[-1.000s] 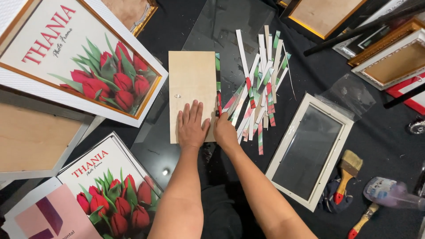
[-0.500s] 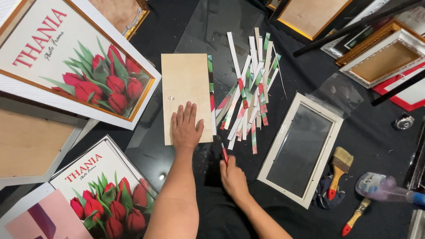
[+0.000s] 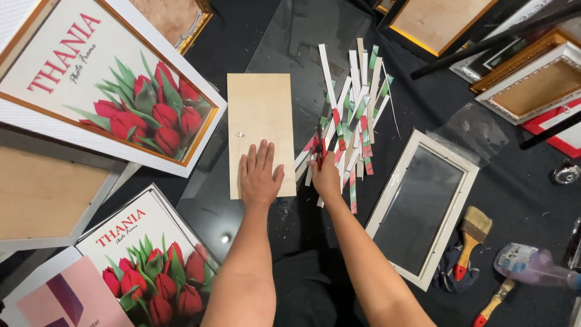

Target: Assembling a picture frame by trimming the backing board, inserting artwork, and cleaning the final product with a brush.

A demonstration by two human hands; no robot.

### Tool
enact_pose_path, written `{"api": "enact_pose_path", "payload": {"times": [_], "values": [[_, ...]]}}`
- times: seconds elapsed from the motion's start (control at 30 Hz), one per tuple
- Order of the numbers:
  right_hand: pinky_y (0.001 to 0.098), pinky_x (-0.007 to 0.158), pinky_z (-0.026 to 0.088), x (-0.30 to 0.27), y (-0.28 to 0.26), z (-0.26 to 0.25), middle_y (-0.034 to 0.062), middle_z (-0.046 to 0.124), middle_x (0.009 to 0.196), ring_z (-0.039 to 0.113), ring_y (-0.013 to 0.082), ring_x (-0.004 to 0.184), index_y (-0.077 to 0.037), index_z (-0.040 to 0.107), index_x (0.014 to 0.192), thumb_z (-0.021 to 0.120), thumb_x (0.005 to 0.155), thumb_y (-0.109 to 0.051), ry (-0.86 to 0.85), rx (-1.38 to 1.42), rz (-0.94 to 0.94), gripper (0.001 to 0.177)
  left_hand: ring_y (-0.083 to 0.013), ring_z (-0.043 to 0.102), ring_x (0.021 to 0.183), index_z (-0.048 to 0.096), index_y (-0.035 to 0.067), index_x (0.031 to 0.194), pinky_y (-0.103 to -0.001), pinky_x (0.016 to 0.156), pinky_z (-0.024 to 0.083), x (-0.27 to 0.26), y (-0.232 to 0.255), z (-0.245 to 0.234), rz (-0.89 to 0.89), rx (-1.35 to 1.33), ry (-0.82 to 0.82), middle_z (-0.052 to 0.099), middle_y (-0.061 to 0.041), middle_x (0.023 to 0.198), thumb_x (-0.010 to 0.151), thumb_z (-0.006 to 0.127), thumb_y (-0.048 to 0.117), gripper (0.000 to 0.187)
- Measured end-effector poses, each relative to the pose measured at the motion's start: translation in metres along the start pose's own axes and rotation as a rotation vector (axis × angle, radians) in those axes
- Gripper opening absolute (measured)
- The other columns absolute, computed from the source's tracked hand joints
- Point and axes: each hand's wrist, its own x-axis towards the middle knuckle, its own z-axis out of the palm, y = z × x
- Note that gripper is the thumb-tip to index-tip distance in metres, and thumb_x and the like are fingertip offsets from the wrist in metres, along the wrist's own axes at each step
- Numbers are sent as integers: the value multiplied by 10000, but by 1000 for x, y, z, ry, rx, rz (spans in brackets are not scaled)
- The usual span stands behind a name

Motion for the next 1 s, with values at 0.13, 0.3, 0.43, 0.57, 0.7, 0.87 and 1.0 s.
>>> {"api": "enact_pose_path", "payload": {"times": [0.13, 0.3, 0.43, 0.57, 0.7, 0.87, 1.0], "values": [[615, 898, 532, -22, -26, -14, 309, 683, 1118, 672, 507, 1084, -46, 398, 1355, 401, 1081, -429, -45, 61, 23, 471, -214, 305, 1523, 378, 298, 1592, -455, 1273, 162, -2, -1, 4, 0, 5, 10, 307, 81, 1675, 997, 428, 548, 647], [589, 801, 574, -28, -45, 6, 304, 707, 975, 724, 499, 944, -23, 458, 1218, 361, 1051, -254, -133, -147, -29, 301, -209, 285, 1532, 366, 292, 1598, -447, 1281, 146, -2, 0, 3, -1, 5, 5, 279, 84, 1687, 1005, 422, 543, 646], [603, 788, 572, -54, -35, 19, 325, 699, 981, 712, 532, 940, -11, 445, 1198, 351, 1047, -260, -172, -221, -75, 306, -206, 274, 1536, 342, 301, 1608, -447, 1282, 133, -2, -1, 4, 8, 8, 2, 262, 89, 1693, 1012, 409, 557, 652], [618, 889, 559, -124, 18, 20, 308, 693, 1075, 695, 533, 1014, -37, 409, 1246, 256, 1057, -240, -346, -306, 46, 316, -206, 294, 1527, 364, 303, 1594, -449, 1278, 159, 2, 2, -5, -6, 11, -15, 284, 88, 1682, 999, 420, 555, 648], [621, 869, 574, -164, 27, -16, 290, 683, 1165, 690, 527, 1035, -91, 418, 1369, 280, 1067, -335, -318, -232, 137, 412, -215, 304, 1524, 388, 289, 1586, -450, 1270, 179, 1, 4, -10, 2, 25, -15, 306, 66, 1677, 1008, 430, 545, 634], [677, 888, 540, -109, 21, -34, 338, 500, 1340, 616, 621, 1061, 12, 364, 1472, 377, 1046, -168, 16, -148, -57, 462, -222, 317, 1514, 413, 273, 1572, -452, 1265, 191, -1, 5, -19, 7, -16, -40, 341, 52, 1657, 996, 467, 538, 636], [606, 904, 551, -26, 64, -2, 279, 458, 1297, 592, 546, 1126, 79, 340, 1510, 528, 1027, -164, 229, -134, -205, 572, -233, 266, 1531, 405, 259, 1569, -472, 1276, 168, 9, -3, -28, -47, -185, -242, 307, 55, 1666, 934, 574, 522, 708]]}}
